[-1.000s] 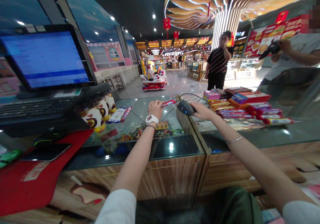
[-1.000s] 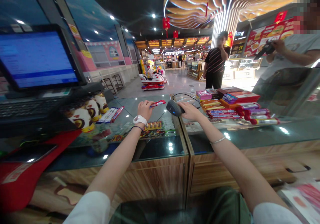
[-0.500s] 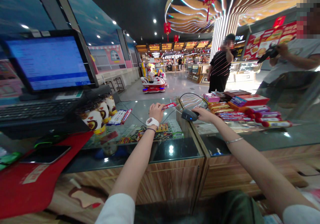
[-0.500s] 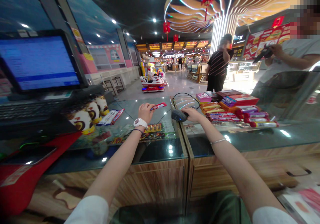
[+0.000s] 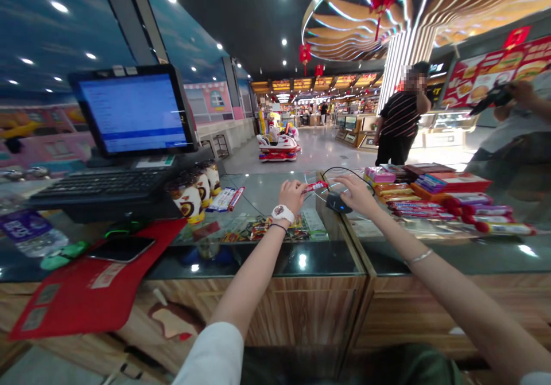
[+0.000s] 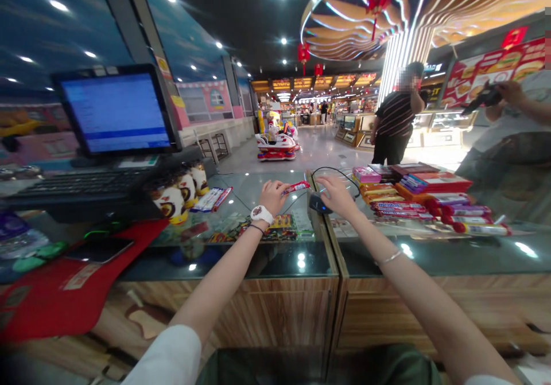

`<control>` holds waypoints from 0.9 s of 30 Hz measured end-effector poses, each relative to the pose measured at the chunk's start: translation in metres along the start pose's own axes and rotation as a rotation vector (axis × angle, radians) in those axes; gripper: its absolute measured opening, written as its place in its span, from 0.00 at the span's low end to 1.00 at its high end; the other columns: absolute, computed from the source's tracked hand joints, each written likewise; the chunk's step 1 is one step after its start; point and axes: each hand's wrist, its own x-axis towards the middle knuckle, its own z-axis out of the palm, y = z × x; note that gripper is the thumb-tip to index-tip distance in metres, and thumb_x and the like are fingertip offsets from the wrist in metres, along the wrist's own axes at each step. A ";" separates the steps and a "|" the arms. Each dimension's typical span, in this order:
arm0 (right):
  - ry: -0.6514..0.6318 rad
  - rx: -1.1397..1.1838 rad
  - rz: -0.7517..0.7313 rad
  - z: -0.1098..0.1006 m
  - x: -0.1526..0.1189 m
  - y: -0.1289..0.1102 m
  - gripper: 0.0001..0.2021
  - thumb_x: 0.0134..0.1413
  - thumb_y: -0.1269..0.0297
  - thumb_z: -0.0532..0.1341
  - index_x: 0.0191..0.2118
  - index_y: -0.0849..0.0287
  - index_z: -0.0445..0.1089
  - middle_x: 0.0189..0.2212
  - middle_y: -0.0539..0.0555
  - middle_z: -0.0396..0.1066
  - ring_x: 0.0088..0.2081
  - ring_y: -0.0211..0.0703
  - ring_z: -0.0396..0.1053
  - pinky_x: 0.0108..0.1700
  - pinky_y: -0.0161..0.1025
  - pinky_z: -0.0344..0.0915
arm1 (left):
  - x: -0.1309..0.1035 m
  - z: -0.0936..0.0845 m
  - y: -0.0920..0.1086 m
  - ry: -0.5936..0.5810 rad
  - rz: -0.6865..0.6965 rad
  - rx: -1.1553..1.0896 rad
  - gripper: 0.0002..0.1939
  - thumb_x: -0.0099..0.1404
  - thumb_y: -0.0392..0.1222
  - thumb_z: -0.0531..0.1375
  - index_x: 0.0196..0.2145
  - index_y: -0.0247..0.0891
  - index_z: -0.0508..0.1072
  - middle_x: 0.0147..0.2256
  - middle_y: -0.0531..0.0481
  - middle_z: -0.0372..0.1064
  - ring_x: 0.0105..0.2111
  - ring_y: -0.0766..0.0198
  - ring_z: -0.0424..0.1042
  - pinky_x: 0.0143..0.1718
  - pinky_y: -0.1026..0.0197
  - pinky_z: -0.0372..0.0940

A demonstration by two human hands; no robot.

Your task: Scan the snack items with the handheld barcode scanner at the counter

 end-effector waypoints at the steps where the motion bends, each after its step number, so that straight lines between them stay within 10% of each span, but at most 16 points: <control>1: -0.023 -0.034 -0.041 0.001 0.004 -0.013 0.25 0.53 0.73 0.56 0.57 0.56 0.67 0.56 0.60 0.70 0.59 0.53 0.66 0.64 0.59 0.58 | -0.001 -0.003 0.001 -0.002 0.022 0.002 0.12 0.68 0.38 0.60 0.48 0.45 0.76 0.42 0.49 0.72 0.45 0.58 0.70 0.61 0.50 0.56; 20: -0.196 -0.080 -0.142 0.096 0.096 -0.130 0.13 0.64 0.69 0.55 0.49 0.50 0.73 0.45 0.55 0.74 0.51 0.51 0.66 0.69 0.57 0.45 | -0.075 -0.076 -0.088 -0.078 -0.094 0.094 0.16 0.66 0.34 0.58 0.52 0.39 0.70 0.48 0.45 0.73 0.48 0.54 0.71 0.52 0.54 0.64; 27: -0.145 0.007 -0.092 0.144 0.125 -0.162 0.20 0.63 0.73 0.51 0.56 0.55 0.69 0.57 0.58 0.69 0.59 0.52 0.62 0.70 0.58 0.41 | -0.084 -0.084 -0.125 -0.097 -0.226 0.187 0.17 0.65 0.31 0.57 0.50 0.40 0.73 0.49 0.44 0.73 0.48 0.53 0.71 0.51 0.53 0.65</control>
